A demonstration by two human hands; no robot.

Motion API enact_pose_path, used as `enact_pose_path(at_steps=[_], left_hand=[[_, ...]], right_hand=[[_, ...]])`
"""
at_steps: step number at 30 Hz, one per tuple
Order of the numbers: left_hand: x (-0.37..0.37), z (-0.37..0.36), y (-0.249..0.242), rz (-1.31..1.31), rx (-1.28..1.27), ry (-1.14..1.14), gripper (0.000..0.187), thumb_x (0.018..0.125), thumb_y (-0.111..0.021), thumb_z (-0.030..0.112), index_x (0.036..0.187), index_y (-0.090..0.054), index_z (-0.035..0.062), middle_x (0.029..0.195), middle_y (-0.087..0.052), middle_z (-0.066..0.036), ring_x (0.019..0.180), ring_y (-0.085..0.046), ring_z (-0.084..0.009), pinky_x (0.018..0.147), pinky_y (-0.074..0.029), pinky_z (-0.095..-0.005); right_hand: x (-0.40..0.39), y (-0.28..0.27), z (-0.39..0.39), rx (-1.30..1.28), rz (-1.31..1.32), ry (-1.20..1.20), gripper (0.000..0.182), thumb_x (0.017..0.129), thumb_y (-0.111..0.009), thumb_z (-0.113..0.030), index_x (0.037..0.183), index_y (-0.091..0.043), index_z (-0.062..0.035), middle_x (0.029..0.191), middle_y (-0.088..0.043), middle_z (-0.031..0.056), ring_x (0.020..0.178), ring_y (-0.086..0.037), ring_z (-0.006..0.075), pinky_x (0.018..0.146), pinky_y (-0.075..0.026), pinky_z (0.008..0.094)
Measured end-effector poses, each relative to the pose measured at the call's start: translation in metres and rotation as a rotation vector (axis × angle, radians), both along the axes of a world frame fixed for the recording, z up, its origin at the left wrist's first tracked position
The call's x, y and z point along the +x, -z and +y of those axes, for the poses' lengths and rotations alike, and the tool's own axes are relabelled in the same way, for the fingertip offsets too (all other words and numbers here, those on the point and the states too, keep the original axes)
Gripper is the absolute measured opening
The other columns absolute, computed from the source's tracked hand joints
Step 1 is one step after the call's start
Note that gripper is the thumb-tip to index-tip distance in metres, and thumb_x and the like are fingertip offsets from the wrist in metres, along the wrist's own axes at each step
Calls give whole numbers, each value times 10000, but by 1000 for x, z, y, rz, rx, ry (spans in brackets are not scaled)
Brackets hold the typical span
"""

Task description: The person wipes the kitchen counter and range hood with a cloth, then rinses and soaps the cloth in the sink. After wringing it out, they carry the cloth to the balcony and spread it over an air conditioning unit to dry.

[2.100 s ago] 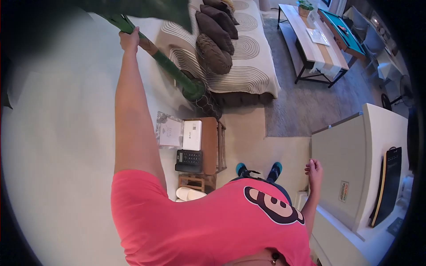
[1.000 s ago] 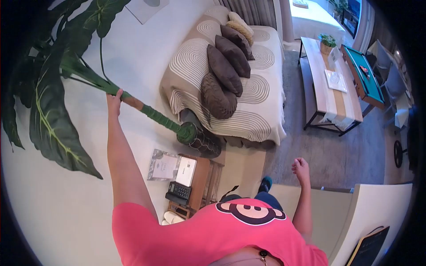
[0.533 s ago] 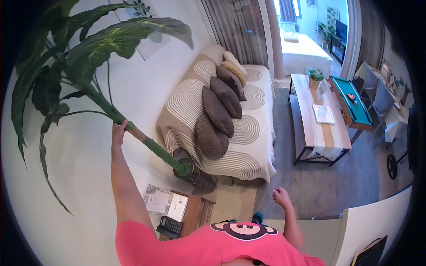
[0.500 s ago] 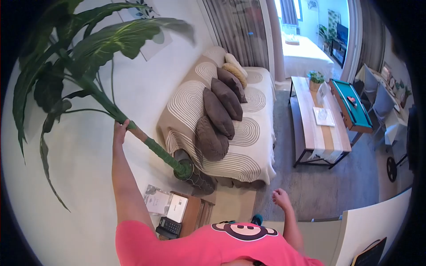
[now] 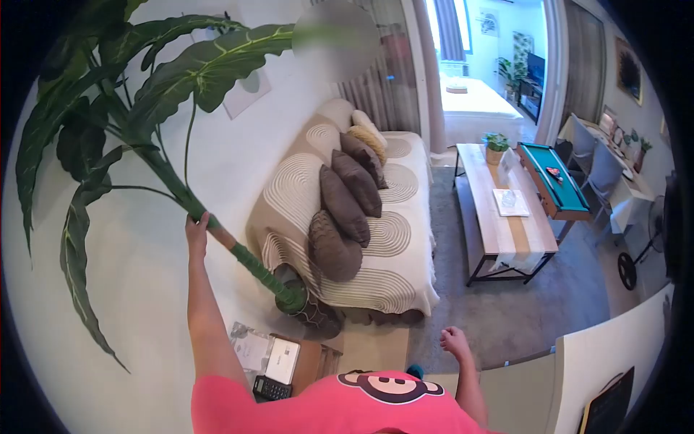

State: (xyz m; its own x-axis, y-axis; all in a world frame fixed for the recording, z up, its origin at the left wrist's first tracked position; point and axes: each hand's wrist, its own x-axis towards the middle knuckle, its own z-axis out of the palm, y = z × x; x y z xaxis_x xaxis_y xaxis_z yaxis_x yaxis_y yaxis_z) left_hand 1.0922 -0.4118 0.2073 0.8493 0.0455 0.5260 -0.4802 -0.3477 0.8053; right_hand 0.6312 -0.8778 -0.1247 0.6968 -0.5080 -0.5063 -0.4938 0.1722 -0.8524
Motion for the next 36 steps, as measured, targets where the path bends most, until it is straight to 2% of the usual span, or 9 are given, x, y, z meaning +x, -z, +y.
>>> enact_pose_path(at_steps=[6, 9, 10, 17, 19, 22, 25, 26, 36], left_hand=[[-21, -16, 35, -53, -90, -39, 637, 821, -629, 257, 1286, -326, -58, 1177, -506, -191, 1095, -499, -259, 937, -378, -339], [-34, -32, 71, -374, 252, -538, 641, 844, -590, 280, 1305, -295, -53, 1285, -405, -213, 1199, -391, -302, 1002, -319, -350], [-59, -50, 73, -350, 229, -556, 597, 864, -545, 228, 1327, -270, -31, 1338, -316, -230, 1226, -335, -334, 1026, -283, -393], [-163, -145, 193, -35, 52, -27, 524, 850, -509, 69, 1319, -288, -7, 1318, -306, -203, 1186, -362, -309, 971, -326, -384], [-188, -161, 233, 81, 28, 83, 399, 878, -492, 118, 1244, -409, -20, 1218, -425, -216, 1120, -422, -315, 943, -344, -393], [-213, -167, 268, 229, 114, 269, 282, 909, -470, 206, 1021, -554, -40, 928, -571, -155, 826, -567, -236, 744, -461, -345], [-242, -168, 245, 730, 73, 450, 349, 922, -455, 284, 791, -568, -19, 661, -539, -56, 495, -498, -124, 490, -444, -258], [-236, -170, 266, 565, 71, 459, 344, 920, -464, 283, 721, -520, 8, 619, -482, -20, 394, -383, -57, 369, -370, -213], [-245, -183, 274, 586, 20, 595, 187, 902, -505, 205, 884, -465, 24, 574, -426, 4, 445, -417, -56, 393, -398, -216]], right_hand=[[4, -9, -4, -177, -57, -21, 206, 846, -532, -188, 902, -554, 9, 685, -576, 67, 552, -547, 139, 497, -451, 280], [3, -21, -6, -200, -68, 6, 221, 831, -544, -189, 895, -569, 21, 689, -589, 78, 556, -556, 148, 522, -459, 288], [2, -25, -7, -204, -66, 13, 228, 829, -544, -192, 897, -572, 23, 698, -595, 82, 561, -561, 151, 533, -464, 291], [-1, -12, -12, -296, -86, -13, 251, 814, -539, -216, 887, -596, 17, 721, -619, 100, 590, -593, 173, 570, -481, 303], [-5, -39, -2, -298, -93, 63, 234, 818, -532, -204, 876, -593, 14, 702, -617, 92, 600, -598, 171, 570, -480, 309], [-16, -49, -5, -384, -241, 131, 189, 859, -527, -186, 900, -564, -5, 710, -580, 52, 538, -539, 113, 487, -452, 260], [-38, -86, -4, -301, -261, 350, 194, 856, -537, -200, 868, -575, -10, 642, -571, 33, 478, -510, 101, 463, -434, 260], [-48, -98, -4, -349, -268, 419, 202, 856, -542, -210, 843, -580, -12, 613, -555, 24, 464, -496, 95, 456, -422, 257], [-123, -122, -12, -676, -188, 761, 385, 859, -562, -339, 634, -567, -27, 497, -426, -28, 450, -407, 50, 438, -325, 225]])
